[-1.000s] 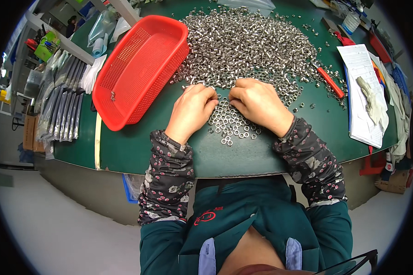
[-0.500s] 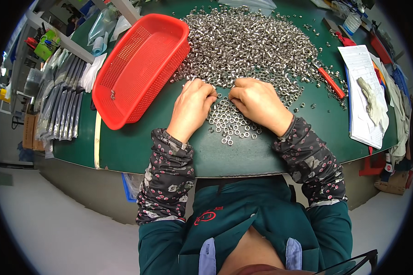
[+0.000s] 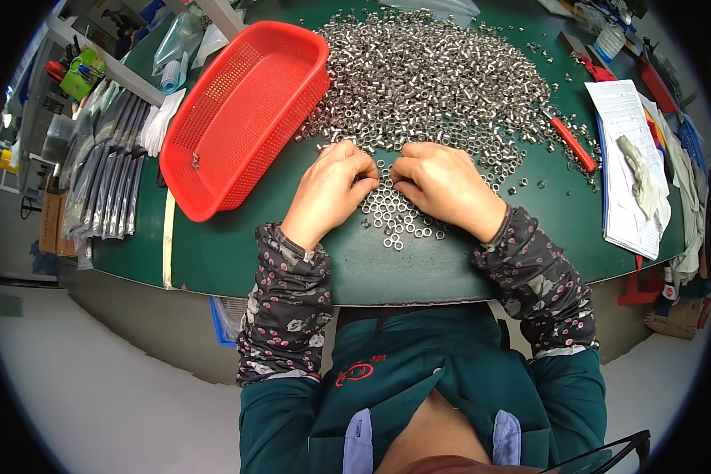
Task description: Sorting and inspecting small metal rings on a workbench.
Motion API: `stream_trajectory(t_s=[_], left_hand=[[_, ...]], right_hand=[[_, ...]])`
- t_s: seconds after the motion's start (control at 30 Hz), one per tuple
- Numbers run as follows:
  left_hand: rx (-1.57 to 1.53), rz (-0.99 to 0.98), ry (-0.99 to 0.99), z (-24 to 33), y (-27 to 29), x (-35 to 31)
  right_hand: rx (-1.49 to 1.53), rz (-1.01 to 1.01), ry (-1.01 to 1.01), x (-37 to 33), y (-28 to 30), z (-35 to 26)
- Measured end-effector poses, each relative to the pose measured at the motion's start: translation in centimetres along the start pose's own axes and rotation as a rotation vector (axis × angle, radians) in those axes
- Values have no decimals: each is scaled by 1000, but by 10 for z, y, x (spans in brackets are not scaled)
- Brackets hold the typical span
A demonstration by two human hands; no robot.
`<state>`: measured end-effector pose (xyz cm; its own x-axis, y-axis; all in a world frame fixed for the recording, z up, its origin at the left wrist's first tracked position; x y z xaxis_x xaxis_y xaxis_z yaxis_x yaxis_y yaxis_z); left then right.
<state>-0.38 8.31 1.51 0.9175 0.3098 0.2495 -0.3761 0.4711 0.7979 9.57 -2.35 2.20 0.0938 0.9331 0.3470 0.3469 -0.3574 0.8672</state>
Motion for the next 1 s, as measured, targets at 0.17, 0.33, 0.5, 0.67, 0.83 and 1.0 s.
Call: stream_trajectory(t_s=[0.17,0.33,0.5,0.67,0.83,1.0], left_hand=[[65,71,11,0,0,0],[133,128,-3,1,-2,1],[44,224,4,2,10,1],[-94,268,109,-15,33,-11],[-177,93,175,-15,19,-25],[-69,20,194,-14,14,-30]], right_hand=[[-95,60,64,0,0,-1],[-65,59,42,1,-1,1],[-38,133,-7,-1,16,4],[0,273,-51,-15,53,10],[30,319,-257,-51,66,36],[51,363,-360,-63,61,64]])
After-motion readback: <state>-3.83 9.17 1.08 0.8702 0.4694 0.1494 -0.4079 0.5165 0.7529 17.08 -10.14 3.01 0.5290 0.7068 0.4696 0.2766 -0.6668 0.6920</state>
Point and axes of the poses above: each hand's wrist, its own x-axis towards the middle knuckle, its own y-axis out of the back of the hand, z = x × y, the point moved 5 cm from there along x, towards the middle knuckle, and after that the axes turned 1 degree about y, right-handed, at the moved point
